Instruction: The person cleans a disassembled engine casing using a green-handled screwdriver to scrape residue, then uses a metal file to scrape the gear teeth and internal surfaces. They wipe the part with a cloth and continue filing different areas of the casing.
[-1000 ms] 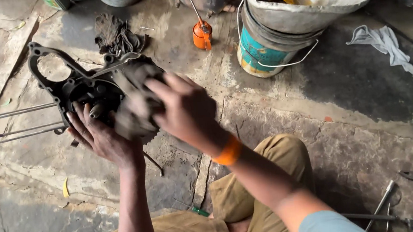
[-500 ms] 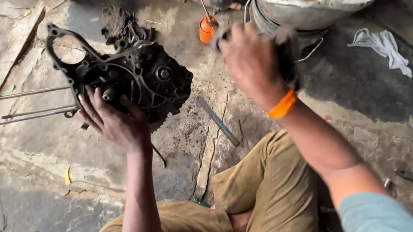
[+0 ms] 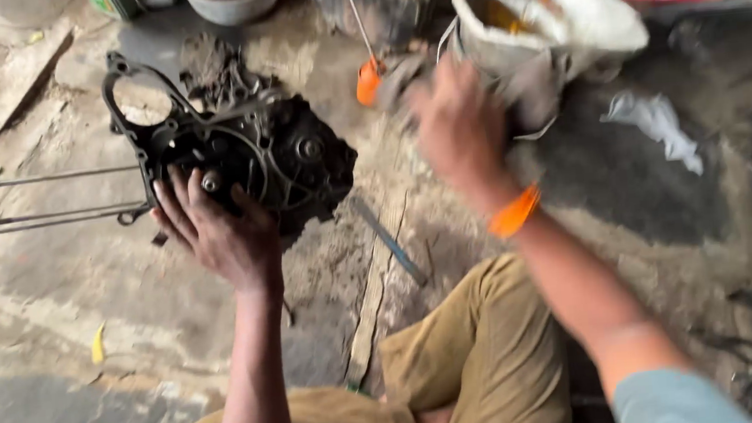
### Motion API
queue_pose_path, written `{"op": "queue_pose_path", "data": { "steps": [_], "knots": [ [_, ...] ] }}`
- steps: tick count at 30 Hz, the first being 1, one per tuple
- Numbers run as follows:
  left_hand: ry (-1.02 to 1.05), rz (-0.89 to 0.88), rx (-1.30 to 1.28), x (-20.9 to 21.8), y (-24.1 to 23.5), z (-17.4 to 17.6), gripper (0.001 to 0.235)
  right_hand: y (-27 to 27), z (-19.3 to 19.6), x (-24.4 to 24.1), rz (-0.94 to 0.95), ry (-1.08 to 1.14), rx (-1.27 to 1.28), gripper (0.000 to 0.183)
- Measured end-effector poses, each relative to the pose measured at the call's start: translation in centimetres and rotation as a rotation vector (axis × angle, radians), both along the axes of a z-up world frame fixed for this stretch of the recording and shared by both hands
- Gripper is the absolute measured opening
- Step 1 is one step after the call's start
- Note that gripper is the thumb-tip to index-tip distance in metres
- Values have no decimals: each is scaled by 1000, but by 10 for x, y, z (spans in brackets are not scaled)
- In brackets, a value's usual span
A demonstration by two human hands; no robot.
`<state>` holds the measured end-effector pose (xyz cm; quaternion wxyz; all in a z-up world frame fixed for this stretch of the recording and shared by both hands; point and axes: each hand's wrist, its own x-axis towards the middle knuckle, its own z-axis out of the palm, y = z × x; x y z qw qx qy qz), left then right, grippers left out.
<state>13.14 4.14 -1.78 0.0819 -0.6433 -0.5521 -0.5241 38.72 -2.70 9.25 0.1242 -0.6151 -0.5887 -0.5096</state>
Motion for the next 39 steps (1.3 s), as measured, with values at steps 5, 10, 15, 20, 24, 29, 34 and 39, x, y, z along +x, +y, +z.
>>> {"op": "queue_pose_path", "data": {
  "steps": [5, 10, 15, 20, 24, 29, 34, 39],
  "knots": [
    [40, -76, -72, -11, -13, 3, 42, 8, -91, -40, 617, 374, -425, 11],
    [10, -92, -78, -15, -12, 4, 46, -4, 12, -37, 101, -67, -503, 16],
    [28, -75, -112, -15, -14, -1, 44, -15, -24, -47, 275, 117, -313, 14],
    [26, -79, -77, -14, -9, -5, 48, -1, -34, -7, 230, 269, -489, 12],
    [-9, -77, -67, -12, -7, -6, 47, 15, 15, 18, -4, 4, -340, 9],
    [44, -48, -90, -13, -14, 0, 45, 34, 20, -55, 426, 874, -321, 25],
    [18, -83, -97, -11, -10, 2, 60, 84, -31, -48, 714, 878, -415, 17],
    [15, -109, -118, 8, -7, 3, 47, 143, -41, 5, 505, 753, -150, 16]
  ]
}}
